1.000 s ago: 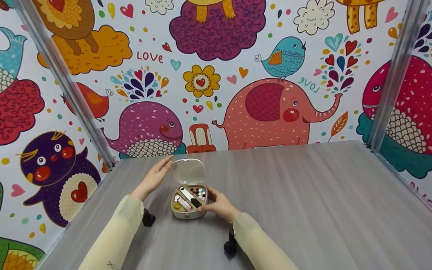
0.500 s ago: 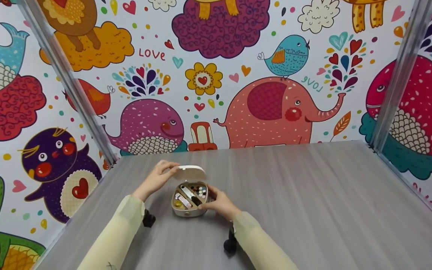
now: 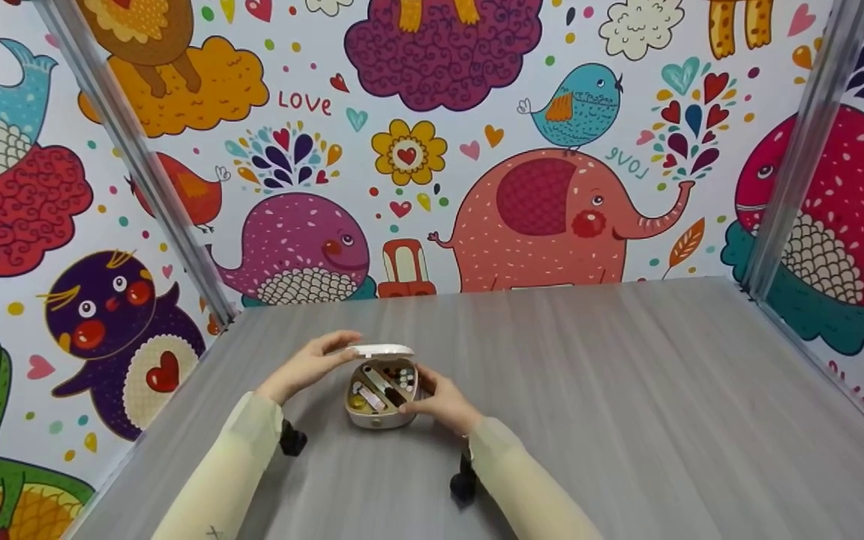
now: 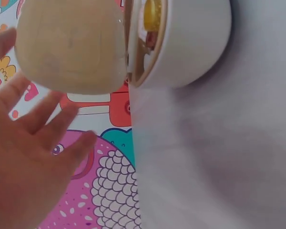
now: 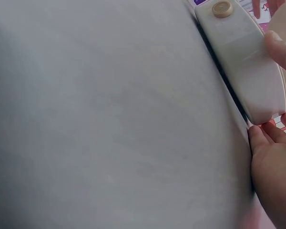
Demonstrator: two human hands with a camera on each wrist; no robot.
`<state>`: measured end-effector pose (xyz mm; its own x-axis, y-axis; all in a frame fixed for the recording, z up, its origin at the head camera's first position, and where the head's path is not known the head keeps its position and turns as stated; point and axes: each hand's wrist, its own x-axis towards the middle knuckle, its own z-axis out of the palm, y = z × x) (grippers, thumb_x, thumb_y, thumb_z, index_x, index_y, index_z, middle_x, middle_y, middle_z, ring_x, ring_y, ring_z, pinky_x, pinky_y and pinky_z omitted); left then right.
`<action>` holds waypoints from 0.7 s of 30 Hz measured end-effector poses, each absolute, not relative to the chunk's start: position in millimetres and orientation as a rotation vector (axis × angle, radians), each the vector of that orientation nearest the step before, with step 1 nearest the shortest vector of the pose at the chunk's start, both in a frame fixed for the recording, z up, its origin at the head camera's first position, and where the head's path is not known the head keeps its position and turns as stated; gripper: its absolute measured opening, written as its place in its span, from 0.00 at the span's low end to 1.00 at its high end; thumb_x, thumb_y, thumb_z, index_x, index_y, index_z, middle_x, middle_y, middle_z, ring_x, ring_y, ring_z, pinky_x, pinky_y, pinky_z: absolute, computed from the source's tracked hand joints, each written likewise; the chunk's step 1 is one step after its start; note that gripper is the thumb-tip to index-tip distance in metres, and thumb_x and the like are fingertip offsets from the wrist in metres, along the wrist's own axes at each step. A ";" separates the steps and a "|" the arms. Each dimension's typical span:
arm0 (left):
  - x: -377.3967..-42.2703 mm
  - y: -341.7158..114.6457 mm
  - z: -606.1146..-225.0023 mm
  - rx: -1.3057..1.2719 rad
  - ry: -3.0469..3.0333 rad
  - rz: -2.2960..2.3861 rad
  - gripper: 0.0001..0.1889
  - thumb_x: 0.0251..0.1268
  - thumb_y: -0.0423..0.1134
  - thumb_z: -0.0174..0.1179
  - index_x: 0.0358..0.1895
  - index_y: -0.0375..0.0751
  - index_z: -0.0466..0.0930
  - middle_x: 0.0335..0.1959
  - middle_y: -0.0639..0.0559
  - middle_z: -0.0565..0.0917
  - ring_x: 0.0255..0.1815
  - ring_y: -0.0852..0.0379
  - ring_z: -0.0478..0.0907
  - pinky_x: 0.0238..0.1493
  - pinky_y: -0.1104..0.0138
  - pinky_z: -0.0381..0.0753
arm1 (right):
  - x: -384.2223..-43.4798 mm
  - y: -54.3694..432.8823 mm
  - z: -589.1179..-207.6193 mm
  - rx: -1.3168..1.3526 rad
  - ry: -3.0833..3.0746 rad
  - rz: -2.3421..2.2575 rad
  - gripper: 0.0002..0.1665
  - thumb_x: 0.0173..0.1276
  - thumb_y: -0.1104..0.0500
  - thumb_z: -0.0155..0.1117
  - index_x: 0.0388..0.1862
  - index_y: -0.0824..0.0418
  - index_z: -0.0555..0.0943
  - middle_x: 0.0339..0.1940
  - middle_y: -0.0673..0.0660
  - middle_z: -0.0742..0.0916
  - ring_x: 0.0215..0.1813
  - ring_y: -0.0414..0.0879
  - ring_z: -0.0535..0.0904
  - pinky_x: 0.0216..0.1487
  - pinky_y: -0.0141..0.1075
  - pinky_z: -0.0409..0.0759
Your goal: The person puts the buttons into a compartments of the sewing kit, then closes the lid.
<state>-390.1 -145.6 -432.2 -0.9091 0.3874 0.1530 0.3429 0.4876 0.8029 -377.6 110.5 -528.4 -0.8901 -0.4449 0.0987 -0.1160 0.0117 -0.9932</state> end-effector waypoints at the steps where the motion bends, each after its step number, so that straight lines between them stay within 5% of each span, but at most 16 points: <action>1: -389.0 -147.2 -432.8 0.642 2.645 1.401 0.26 0.68 0.48 0.60 0.65 0.40 0.74 0.66 0.40 0.72 0.69 0.37 0.62 0.68 0.44 0.59 | -377.5 110.4 -528.3 -0.576 2.043 -1.967 0.55 0.56 0.62 0.74 0.76 0.70 0.53 0.74 0.69 0.62 0.74 0.61 0.57 0.71 0.49 0.57; 7: -385.8 -155.0 -444.3 0.609 2.559 1.293 0.35 0.63 0.52 0.63 0.71 0.41 0.66 0.70 0.39 0.66 0.68 0.36 0.64 0.65 0.47 0.65 | -377.3 110.4 -528.5 -0.582 2.026 -1.984 0.55 0.56 0.64 0.74 0.75 0.74 0.51 0.74 0.71 0.62 0.73 0.63 0.57 0.71 0.50 0.58; 21: -373.7 -155.8 -473.1 0.700 2.554 1.292 0.40 0.57 0.40 0.70 0.72 0.36 0.63 0.71 0.37 0.64 0.62 0.40 0.72 0.62 0.51 0.70 | -376.8 111.3 -527.6 -0.601 2.023 -1.967 0.56 0.56 0.63 0.74 0.75 0.72 0.52 0.74 0.70 0.62 0.74 0.61 0.56 0.71 0.50 0.58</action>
